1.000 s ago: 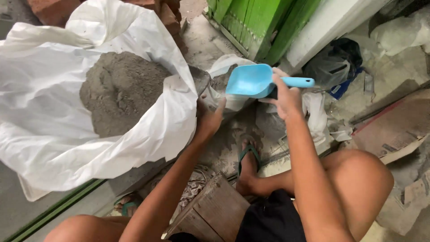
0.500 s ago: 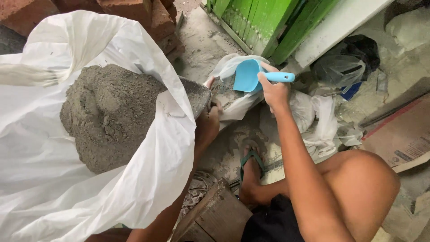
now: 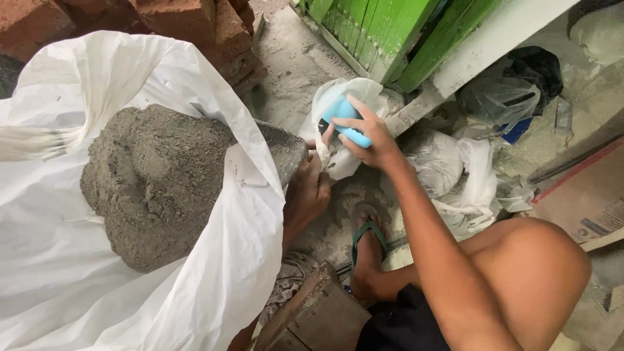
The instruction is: Scooping dry cement powder from a large white sack into a smaller bag using a blue plastic hand scoop.
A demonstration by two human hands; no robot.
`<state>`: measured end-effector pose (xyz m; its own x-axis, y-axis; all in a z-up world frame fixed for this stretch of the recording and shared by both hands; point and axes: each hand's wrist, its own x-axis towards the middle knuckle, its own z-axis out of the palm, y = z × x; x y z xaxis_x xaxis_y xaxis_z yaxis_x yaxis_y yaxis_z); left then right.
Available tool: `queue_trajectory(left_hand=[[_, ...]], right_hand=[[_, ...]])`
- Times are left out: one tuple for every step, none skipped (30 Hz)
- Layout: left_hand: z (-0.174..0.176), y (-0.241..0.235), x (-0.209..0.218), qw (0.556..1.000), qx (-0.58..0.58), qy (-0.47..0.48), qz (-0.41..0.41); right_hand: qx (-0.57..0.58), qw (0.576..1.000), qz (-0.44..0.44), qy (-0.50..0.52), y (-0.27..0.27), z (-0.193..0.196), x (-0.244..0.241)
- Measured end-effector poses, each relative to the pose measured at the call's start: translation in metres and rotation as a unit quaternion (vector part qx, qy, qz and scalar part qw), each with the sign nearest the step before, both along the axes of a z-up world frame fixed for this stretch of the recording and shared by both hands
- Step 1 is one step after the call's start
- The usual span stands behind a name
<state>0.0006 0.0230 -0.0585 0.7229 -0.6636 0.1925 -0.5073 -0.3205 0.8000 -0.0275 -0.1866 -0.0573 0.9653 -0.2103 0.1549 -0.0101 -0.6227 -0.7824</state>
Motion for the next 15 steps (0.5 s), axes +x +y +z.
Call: queue_trajectory(left_hand=[[0.019, 0.0, -0.002, 1.0, 0.0, 0.001, -0.001], [0.038, 0.0, -0.003, 1.0, -0.013, -0.015, 0.0], [0.057, 0.0, -0.004, 0.999, -0.025, -0.031, 0.001], [0.065, -0.001, -0.007, 0.999, -0.025, -0.031, 0.002], [0.073, -0.001, -0.01, 0.997, -0.05, -0.054, -0.002], [0.081, -0.001, -0.014, 0.994, -0.074, -0.076, -0.005], [0.076, 0.001, -0.013, 0.994, -0.073, -0.077, -0.004], [0.07, 0.002, -0.013, 0.996, -0.061, -0.06, -0.016], [0.065, 0.004, -0.014, 0.997, -0.048, -0.044, -0.028], [0.064, 0.003, -0.013, 0.997, -0.049, -0.045, -0.029], [0.064, 0.003, -0.013, 0.997, -0.034, -0.054, -0.032], [0.063, 0.002, -0.013, 0.997, -0.019, -0.063, -0.033], [0.067, 0.001, -0.012, 0.997, -0.019, -0.065, -0.034], [0.069, 0.001, -0.013, 0.997, -0.025, -0.056, -0.035], [0.072, 0.0, -0.013, 0.998, -0.031, -0.048, -0.037]], right_hand=[[0.0, 1.0, -0.001, 0.001, -0.004, 0.003, -0.002], [0.007, 1.0, 0.014, 0.01, -0.008, 0.005, -0.003], [0.014, 0.999, 0.029, 0.018, -0.012, 0.008, -0.004], [0.014, 0.999, 0.03, 0.018, -0.015, 0.014, -0.005], [0.033, 0.999, 0.013, 0.027, -0.018, 0.019, -0.007], [0.052, 0.998, -0.002, 0.036, -0.02, 0.025, -0.008], [0.053, 0.998, -0.001, 0.036, -0.022, 0.017, -0.005], [0.041, 0.997, -0.057, 0.044, -0.024, 0.01, -0.004], [0.029, 0.992, -0.113, 0.053, -0.026, 0.003, -0.002], [0.029, 0.992, -0.114, 0.051, -0.023, 0.0, -0.001], [0.047, 0.987, -0.154, 0.022, -0.019, -0.004, 0.001], [0.065, 0.979, -0.192, -0.007, -0.015, -0.007, 0.002], [0.065, 0.979, -0.192, -0.008, -0.015, -0.008, 0.002], [0.108, 0.97, -0.218, -0.016, -0.015, -0.01, 0.0], [0.152, 0.958, -0.243, -0.024, -0.015, -0.012, -0.002]])
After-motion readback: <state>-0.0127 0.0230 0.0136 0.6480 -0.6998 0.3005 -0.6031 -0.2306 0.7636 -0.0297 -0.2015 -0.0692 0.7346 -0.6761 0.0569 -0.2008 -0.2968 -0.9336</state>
